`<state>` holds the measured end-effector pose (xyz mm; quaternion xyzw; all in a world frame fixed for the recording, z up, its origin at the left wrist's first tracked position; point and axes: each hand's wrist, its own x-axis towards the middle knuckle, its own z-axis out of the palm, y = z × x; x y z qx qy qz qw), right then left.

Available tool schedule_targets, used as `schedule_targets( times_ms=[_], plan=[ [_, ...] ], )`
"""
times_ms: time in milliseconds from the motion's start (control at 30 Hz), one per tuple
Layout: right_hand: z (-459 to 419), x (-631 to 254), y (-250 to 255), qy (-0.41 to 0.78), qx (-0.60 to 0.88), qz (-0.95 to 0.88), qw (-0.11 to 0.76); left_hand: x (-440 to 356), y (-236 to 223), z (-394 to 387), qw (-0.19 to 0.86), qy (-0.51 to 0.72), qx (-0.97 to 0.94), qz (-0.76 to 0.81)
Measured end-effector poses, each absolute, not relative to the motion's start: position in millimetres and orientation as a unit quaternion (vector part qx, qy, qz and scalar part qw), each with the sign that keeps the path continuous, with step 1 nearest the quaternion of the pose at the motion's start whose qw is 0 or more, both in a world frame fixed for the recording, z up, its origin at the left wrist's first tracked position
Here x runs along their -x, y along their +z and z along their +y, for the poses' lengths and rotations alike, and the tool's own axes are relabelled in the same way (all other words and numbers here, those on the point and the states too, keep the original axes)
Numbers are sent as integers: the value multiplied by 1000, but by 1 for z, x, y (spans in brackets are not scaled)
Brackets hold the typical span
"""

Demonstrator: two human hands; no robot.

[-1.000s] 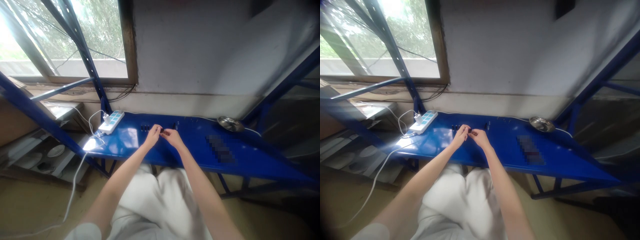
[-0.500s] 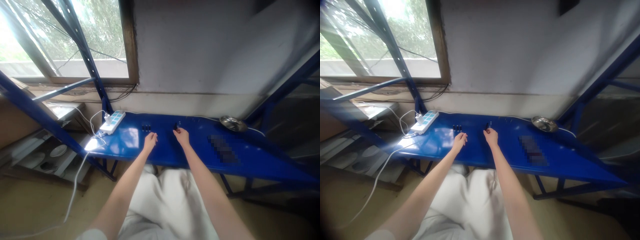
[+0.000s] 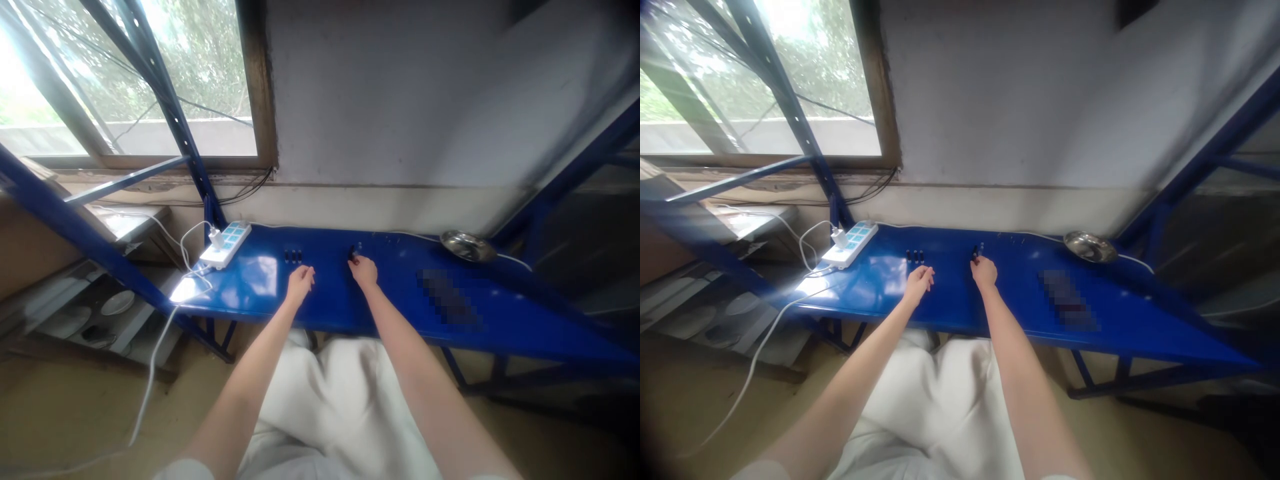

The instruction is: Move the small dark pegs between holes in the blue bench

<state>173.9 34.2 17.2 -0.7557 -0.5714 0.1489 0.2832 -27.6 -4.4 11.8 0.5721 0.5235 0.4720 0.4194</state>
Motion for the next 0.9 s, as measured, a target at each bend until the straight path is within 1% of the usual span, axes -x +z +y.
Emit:
schedule_targets(
  times_ms=[367,733,833,900],
  plan=[
    [39,-181,20,175,756,-577,255,28,12,-5,419,472,-575,522],
    [32,-190,22,185,795,-510,270,28,10,-3,415,469,-577,524],
    [32,-190,22,184,798,-506,273,27,10,-5,390,469,-587,532],
    [34,-190,21,180,800,-504,269,27,9,-5,339,484,-593,547]
  ],
)
